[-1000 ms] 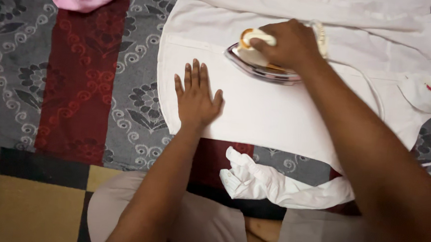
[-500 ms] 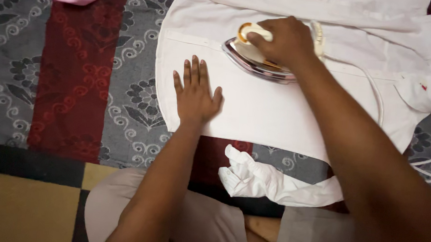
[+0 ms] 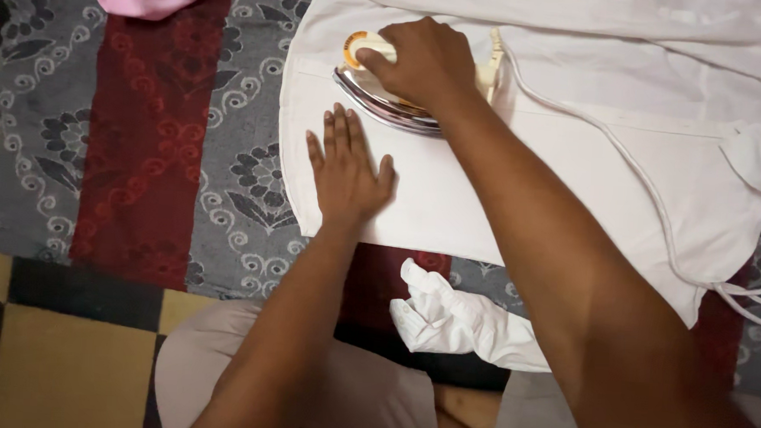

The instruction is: The person irons a white long-sleeved shirt laid out on a patterned bedspread. They smooth the fabric with one hand while moving the iron with the other, then fold and iron the sleeves.

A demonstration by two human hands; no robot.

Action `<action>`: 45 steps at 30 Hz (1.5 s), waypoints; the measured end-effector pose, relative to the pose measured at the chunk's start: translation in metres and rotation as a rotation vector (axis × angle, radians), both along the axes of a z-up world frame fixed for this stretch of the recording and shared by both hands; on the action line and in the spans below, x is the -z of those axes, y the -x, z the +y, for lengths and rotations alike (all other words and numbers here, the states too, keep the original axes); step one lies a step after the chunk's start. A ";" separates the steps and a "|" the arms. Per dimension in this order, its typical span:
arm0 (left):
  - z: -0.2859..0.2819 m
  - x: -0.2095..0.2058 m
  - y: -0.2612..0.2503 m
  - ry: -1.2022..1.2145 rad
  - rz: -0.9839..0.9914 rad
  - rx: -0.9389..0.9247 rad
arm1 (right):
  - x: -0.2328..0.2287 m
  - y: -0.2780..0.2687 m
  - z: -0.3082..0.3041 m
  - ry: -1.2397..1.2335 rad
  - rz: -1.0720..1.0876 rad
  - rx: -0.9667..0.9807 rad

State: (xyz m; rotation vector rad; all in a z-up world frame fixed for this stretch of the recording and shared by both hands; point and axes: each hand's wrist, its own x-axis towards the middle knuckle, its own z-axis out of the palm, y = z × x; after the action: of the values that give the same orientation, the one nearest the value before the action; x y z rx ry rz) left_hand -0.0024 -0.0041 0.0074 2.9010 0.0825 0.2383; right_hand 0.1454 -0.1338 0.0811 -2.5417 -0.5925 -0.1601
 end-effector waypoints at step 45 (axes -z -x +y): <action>-0.001 -0.001 0.010 -0.027 -0.245 -0.021 | 0.002 0.102 -0.232 0.137 0.234 0.232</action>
State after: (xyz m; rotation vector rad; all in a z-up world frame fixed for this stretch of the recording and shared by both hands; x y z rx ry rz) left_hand -0.0121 -0.0052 0.0081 2.8722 0.0687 0.5998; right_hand 0.0436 -0.3661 0.0787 -2.7059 -0.2246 0.1000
